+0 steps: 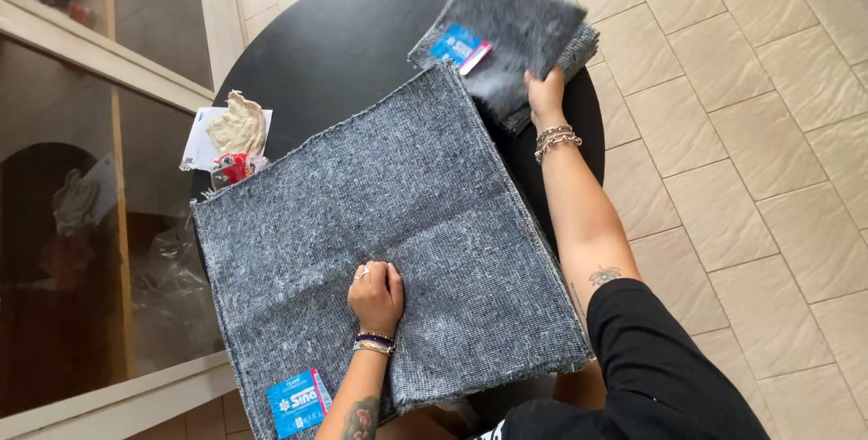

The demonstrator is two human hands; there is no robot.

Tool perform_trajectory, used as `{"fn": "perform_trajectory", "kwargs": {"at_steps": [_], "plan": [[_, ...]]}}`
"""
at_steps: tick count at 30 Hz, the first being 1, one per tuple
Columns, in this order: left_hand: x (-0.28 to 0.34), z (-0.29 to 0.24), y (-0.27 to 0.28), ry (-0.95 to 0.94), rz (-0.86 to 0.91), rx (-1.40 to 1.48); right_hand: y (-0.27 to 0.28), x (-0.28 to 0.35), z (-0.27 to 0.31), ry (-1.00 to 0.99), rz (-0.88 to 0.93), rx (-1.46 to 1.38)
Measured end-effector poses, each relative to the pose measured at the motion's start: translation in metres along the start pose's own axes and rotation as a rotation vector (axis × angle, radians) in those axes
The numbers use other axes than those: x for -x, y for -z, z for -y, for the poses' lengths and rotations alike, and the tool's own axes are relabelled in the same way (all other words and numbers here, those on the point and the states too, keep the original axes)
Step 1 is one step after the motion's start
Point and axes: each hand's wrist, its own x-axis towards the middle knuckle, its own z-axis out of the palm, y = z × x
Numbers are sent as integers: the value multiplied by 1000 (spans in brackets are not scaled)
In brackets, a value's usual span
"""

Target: Folding grey cloths and stacking them neatly on a round table.

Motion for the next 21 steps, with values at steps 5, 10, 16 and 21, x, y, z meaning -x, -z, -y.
{"fn": "perform_trajectory", "kwargs": {"at_steps": [5,10,16,21], "plan": [[0,0,-1,9,3,-3,5,3,0,52,-48,136],[2,2,0,19,14,-6,0,17,3,40,-140,68],[5,3,-3,-10,7,-31,-2,-8,-37,-39,-165,146],[3,5,-3,-15,-14,-24,19,44,73,189,-147,410]]}}
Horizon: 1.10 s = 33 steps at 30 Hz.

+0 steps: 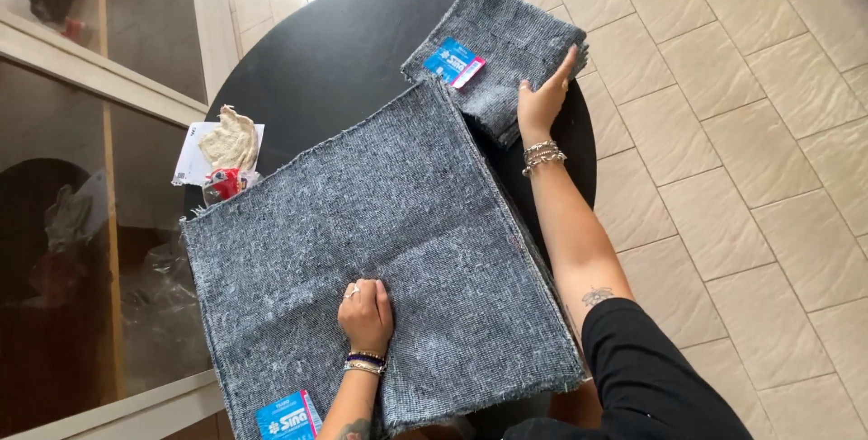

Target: Folding grey cloths and stacking them neatly on a round table.

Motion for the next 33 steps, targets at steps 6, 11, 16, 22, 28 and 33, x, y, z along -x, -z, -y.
{"fn": "perform_trajectory", "kwargs": {"at_steps": [6,11,16,22,28,33], "plan": [[-13,-16,16,6,49,60,-12,-26,-44,13,378,3],[-12,-15,15,2,42,37,-18,-14,-53,87,265,-46],[-13,-16,17,1,34,43,-20,-15,-56,110,232,-32],[-16,-19,18,-2,18,66,4,-18,-15,173,218,169],[-18,-20,19,2,16,79,29,-16,7,124,378,784],[-10,-7,7,26,18,38,67,-7,24,76,664,704]]}}
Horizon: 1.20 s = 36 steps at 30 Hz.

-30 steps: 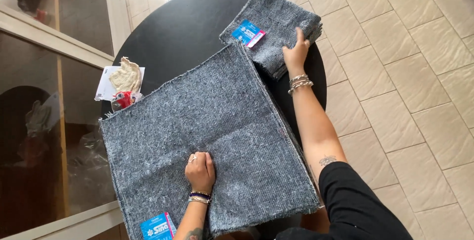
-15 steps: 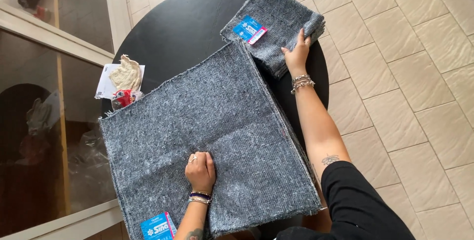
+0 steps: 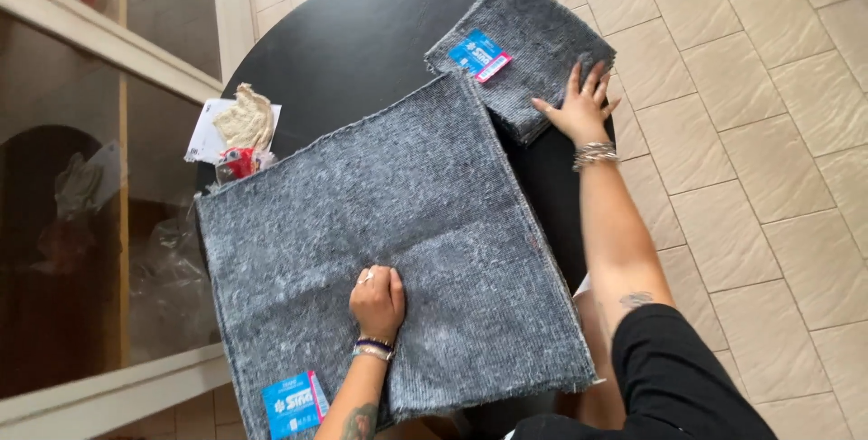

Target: Folding grey cloths and stacking them neatly on a round table.

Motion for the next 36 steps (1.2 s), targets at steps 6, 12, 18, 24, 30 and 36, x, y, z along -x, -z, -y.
{"fn": "perform_trajectory", "kwargs": {"at_steps": [6,12,18,24,30,36], "plan": [[1,0,-1,-19,-24,41,9,162,-12,357,-46,-198],[-7,-7,12,-25,-38,38,14,361,-25,453,-129,-485],[0,1,9,9,-26,112,22,431,-19,656,-305,-40],[12,-8,36,62,117,279,29,479,-3,557,-468,153],[121,-29,118,-48,339,166,-8,470,-58,535,-432,188],[214,-5,166,148,343,-203,0,468,-56,659,-564,81]]}}
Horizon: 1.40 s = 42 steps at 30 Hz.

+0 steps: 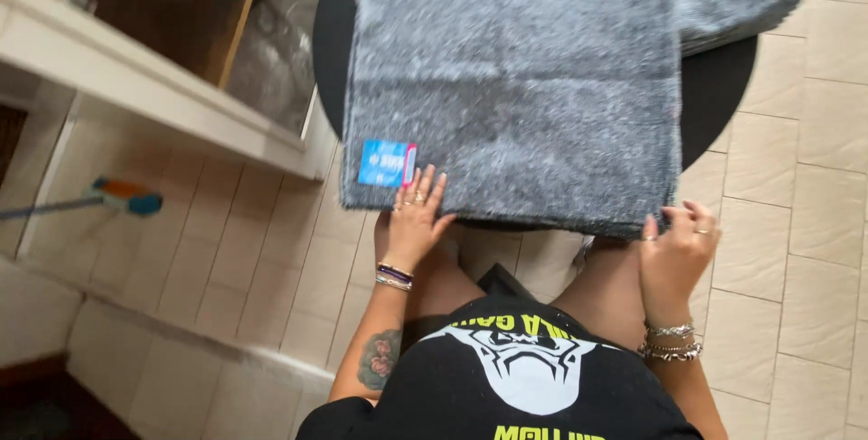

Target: Folding grey cloths and stacking them neatly on a round table.

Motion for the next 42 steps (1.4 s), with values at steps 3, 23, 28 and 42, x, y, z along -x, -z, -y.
{"fn": "perform_trajectory", "kwargs": {"at_steps": [3,23,28,42], "plan": [[27,20,16,44,-183,70,-11,6,-18,24,-13,74],[44,79,21,485,-562,83,52,-35,24,-470,87,-859],[38,93,26,474,-563,82,51,-39,10,-422,247,-803],[26,92,29,613,-361,42,46,-80,8,-203,-137,-882]]}}
